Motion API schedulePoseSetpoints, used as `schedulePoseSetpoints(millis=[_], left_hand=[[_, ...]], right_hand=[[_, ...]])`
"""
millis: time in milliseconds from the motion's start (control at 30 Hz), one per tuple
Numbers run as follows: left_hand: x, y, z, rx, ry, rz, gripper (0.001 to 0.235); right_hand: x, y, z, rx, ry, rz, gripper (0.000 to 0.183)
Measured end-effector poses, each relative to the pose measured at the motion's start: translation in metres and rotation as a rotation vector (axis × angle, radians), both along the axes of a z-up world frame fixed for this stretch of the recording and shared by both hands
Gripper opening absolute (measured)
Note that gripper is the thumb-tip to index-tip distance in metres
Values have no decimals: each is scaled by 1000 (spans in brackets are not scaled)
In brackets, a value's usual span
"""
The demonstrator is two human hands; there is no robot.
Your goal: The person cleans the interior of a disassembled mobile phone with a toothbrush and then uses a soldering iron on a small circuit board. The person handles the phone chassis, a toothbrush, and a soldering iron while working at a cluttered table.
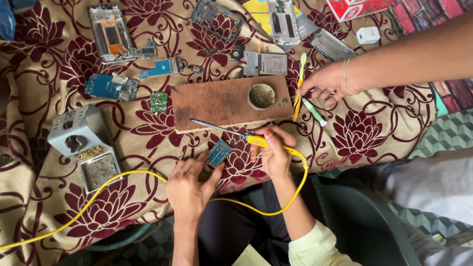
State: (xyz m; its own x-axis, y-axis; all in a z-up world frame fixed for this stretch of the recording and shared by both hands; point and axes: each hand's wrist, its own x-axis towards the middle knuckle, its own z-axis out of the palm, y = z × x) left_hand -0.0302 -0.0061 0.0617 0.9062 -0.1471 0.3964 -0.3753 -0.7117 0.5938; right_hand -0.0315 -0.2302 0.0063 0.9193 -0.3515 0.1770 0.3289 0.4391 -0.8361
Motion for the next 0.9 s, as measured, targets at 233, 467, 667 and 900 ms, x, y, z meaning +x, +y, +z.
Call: schedulePoseSetpoints(millis=[233, 467, 667, 900], left_hand=[[-1, 0, 4, -1, -11, 5, 47], [-2, 1, 6, -36, -10, -12, 44], [-2, 1, 8, -26, -29, -12, 44], [-3, 2, 5, -23, -47, -10, 43]], right_hand=[[1, 0, 5, -52, -40, 38, 26], [-2, -1, 5, -52, -7, 15, 27], [-1, 0, 6, -50, -7, 14, 27], [-3, 0, 7, -63, 15, 14, 28]])
